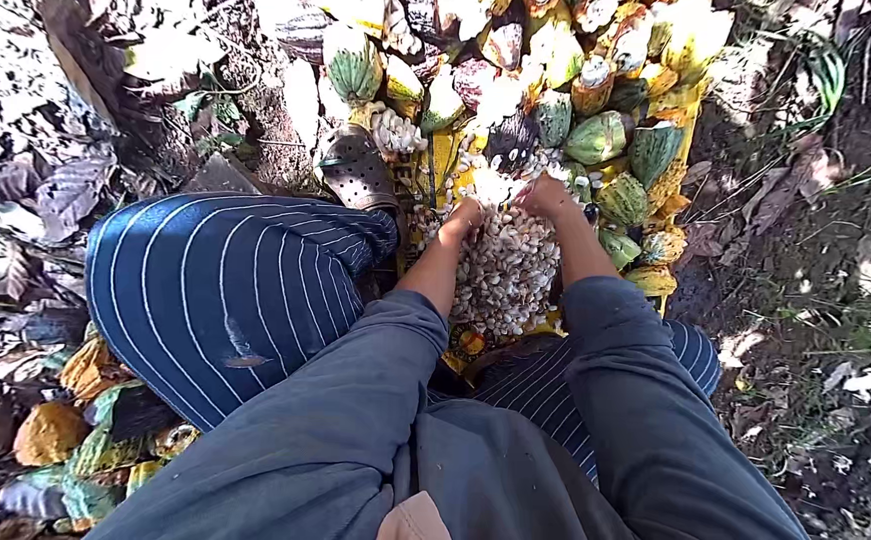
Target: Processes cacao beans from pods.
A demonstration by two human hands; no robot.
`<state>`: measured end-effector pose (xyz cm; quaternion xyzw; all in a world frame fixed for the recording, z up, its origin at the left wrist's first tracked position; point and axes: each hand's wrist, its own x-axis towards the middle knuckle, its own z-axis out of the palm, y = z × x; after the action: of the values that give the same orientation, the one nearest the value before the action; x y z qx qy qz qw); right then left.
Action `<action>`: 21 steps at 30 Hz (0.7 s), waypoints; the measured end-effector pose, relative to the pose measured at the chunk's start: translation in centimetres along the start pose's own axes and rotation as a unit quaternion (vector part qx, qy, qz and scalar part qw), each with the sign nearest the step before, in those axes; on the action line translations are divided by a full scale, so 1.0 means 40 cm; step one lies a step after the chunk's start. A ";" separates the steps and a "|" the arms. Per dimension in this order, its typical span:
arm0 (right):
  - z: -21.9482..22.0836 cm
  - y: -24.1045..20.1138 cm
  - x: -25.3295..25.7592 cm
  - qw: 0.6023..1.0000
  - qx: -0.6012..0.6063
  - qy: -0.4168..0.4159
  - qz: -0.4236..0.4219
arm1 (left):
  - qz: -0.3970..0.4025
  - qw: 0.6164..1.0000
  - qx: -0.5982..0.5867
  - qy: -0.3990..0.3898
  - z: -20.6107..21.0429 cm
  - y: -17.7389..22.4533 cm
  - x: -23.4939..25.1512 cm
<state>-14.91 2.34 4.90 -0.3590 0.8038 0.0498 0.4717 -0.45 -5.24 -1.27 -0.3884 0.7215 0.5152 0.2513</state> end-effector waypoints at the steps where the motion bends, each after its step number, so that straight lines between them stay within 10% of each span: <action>1: -0.031 0.001 -0.003 0.997 0.039 0.069 0.009 | -0.002 1.000 0.006 0.011 -0.003 0.009 -0.003; 11: 0.015 0.021 0.125 0.967 0.079 0.241 0.034 | -0.144 0.969 -0.129 0.152 -0.044 0.047 0.006; 21: 0.086 0.074 0.081 0.991 0.056 0.018 -0.118 | -0.004 0.998 -0.066 -0.018 -0.020 0.020 0.032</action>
<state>-15.22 4.25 -0.33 -0.4251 0.7658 -0.0578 0.4790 -1.82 -6.23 -1.52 -0.3978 0.6794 0.5677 0.2406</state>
